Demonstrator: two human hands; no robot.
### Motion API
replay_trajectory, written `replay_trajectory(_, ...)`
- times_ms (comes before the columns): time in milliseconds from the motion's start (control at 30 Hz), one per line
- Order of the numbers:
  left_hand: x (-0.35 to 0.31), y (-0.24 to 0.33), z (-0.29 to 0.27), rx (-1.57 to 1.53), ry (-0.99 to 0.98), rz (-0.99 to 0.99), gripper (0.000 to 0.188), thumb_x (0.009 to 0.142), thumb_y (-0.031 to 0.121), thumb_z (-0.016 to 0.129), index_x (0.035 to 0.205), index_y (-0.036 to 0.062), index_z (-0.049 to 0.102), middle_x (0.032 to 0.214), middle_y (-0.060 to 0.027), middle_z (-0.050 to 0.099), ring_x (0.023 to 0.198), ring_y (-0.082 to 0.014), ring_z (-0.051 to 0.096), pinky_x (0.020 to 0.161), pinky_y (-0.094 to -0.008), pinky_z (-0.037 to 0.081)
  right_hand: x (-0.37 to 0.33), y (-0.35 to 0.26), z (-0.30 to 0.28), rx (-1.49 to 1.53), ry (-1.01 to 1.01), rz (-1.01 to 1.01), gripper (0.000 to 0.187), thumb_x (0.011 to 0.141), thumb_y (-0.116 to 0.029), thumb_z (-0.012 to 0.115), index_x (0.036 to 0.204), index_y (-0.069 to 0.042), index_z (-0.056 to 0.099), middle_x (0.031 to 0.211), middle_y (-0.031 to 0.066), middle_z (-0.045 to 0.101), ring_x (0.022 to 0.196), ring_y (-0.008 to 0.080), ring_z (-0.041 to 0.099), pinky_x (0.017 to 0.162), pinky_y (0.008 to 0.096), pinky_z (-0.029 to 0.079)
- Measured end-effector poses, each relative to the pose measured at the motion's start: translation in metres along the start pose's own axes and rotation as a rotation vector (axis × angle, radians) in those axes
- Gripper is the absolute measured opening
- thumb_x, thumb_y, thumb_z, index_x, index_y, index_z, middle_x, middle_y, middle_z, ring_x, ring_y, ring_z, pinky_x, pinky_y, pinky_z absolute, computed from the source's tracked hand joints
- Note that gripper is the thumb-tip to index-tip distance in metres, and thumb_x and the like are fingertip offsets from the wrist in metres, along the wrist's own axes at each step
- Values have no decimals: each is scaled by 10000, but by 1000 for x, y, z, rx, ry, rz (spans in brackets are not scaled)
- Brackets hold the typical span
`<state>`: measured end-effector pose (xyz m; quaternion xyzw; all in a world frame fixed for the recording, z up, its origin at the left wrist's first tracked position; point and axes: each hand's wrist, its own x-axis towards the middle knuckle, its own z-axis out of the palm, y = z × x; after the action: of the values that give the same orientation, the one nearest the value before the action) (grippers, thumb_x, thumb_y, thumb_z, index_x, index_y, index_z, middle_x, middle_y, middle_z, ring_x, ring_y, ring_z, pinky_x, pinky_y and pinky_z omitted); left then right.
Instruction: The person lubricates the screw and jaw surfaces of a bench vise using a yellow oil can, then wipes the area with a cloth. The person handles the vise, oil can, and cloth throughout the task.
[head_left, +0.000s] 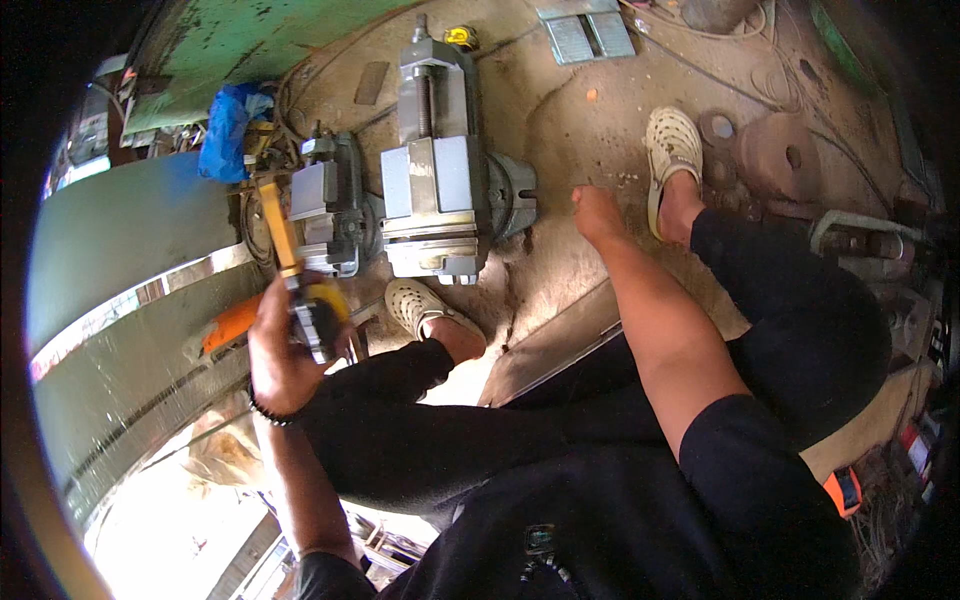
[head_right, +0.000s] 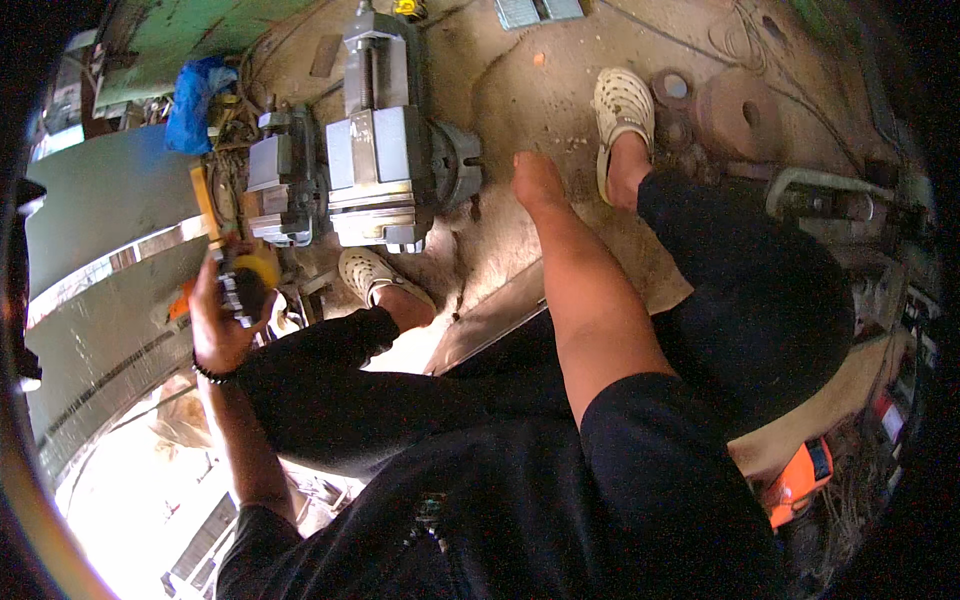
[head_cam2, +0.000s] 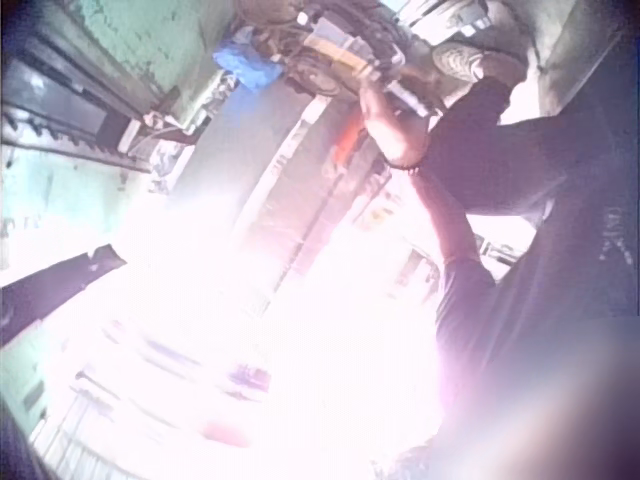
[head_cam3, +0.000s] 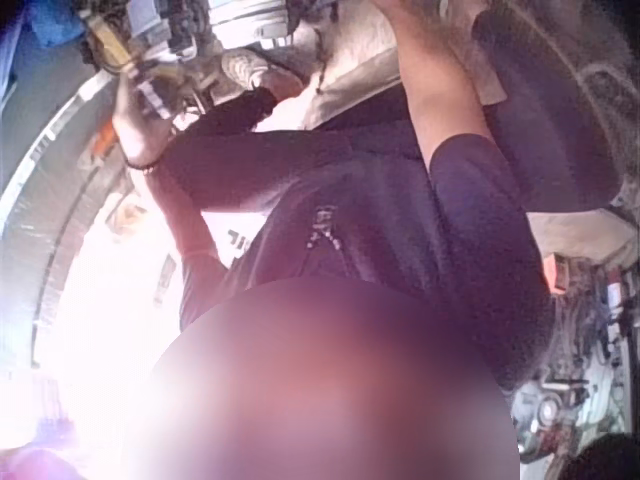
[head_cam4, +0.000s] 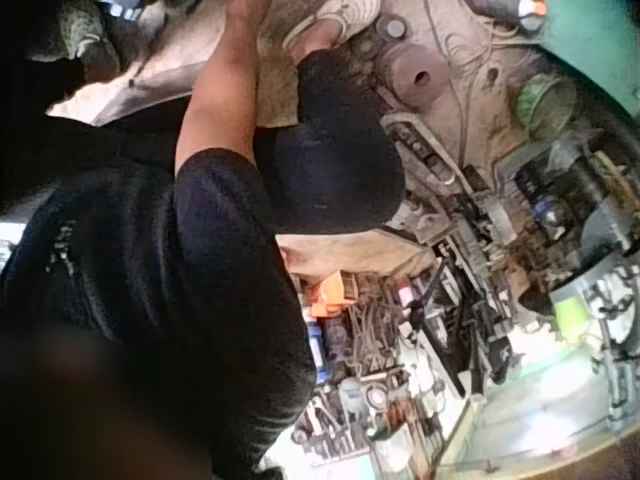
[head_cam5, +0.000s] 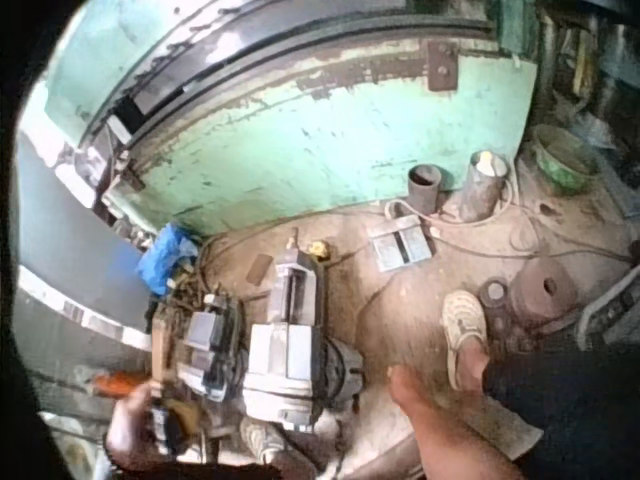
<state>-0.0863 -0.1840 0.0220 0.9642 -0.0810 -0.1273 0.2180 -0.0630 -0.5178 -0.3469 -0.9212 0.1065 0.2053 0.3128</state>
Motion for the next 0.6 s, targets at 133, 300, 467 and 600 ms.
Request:
replay_trajectory(133, -3, -32, -5, 23, 210, 7, 726, 704, 82, 819, 1351, 25, 494, 1133, -134, 668, 1017, -206, 652, 920, -356, 526, -16, 10, 13, -172, -180, 81, 227, 804, -49, 589, 998, -51, 707, 1014, 244, 677, 964, 429, 653, 849, 480, 522)
replay_trajectory(300, -6, -37, -3, 58, 185, -4, 749, 698, 102, 832, 1360, 12, 493, 1172, -138, 664, 1059, -246, 655, 945, -380, 523, -34, -7, 9, -225, -291, -6, 252, 869, -134, 587, 1061, 0, 681, 1031, 242, 683, 1000, 434, 648, 885, 485, 520)
replay_trajectory(467, -4, -25, 0, 54, 156, 41, 758, 694, 119, 833, 1364, 11, 496, 1173, -146, 662, 1068, -256, 655, 943, -388, 526, -70, -49, 22, 323, -114, -38, 408, 975, -283, 549, 1231, 26, 621, 1178, 252, 654, 1132, 402, 618, 981, 434, 488)
replay_trajectory(600, -1, -18, -2, 11, 174, 64, 784, 684, 159, 834, 1374, 8, 492, 1177, -153, 660, 1070, -263, 655, 937, -395, 530, -98, -95, 38, 604, -22, -182, 579, 981, -366, 535, 1310, 110, 520, 1329, 316, 543, 1251, 423, 532, 1080, 441, 410)
